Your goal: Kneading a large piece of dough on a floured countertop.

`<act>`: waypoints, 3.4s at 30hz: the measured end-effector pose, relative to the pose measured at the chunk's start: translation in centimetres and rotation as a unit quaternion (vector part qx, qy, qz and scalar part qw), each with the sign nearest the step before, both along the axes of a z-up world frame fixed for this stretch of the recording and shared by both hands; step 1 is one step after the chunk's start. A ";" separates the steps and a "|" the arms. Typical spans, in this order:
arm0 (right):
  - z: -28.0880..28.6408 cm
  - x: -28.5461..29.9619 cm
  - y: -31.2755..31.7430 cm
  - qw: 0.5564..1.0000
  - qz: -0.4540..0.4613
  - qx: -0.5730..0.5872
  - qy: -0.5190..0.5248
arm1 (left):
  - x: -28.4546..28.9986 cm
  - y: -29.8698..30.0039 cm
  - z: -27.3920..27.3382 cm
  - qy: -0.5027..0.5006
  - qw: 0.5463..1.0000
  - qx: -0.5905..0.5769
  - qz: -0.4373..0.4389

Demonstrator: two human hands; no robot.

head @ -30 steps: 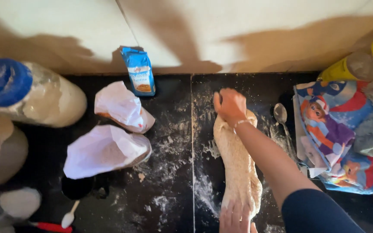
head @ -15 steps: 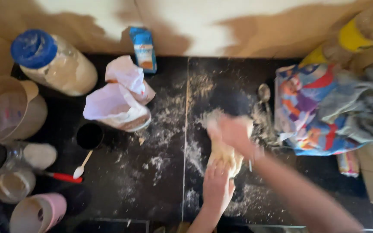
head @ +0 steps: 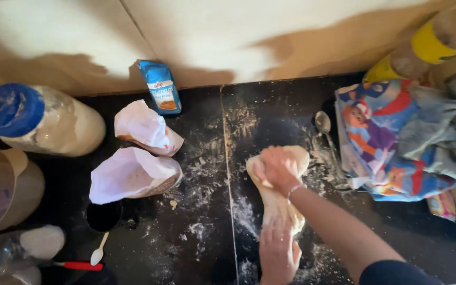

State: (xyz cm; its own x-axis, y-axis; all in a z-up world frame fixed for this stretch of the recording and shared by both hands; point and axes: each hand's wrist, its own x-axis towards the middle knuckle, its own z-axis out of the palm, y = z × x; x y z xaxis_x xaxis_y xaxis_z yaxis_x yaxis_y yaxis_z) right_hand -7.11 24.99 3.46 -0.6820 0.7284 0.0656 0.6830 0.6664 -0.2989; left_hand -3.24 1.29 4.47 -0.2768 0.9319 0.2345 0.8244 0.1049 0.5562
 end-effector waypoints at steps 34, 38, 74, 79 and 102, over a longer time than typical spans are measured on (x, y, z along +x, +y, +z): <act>4.8 5.8 -10.3 0.993 -0.019 -0.116 -0.018 | -0.1 -1.2 3.7 0.066 0.997 -0.024 -0.022; -0.4 2.0 -6.2 0.979 0.066 0.045 0.190 | -0.6 -1.0 2.4 -0.010 0.999 -0.027 -0.016; 5.8 5.1 -10.1 0.974 -0.083 -0.183 -0.102 | -0.9 -1.6 3.1 -0.098 0.990 -0.086 -0.055; -2.1 -0.1 -4.2 0.985 0.004 -0.121 0.119 | -3.2 -2.4 2.1 -0.189 0.977 0.032 -0.096; 7.2 4.6 -11.5 0.992 0.047 -0.043 -0.106 | -6.7 -2.8 6.0 -0.212 0.947 0.163 0.180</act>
State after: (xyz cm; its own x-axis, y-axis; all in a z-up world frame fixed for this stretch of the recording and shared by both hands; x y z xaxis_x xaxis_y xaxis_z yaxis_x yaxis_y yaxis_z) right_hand -2.53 13.50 10.65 -0.7387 0.6579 -0.1465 0.6730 0.7080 -0.2140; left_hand -9.97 -1.48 10.50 -0.6956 0.6573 0.2900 0.4637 0.1025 0.8800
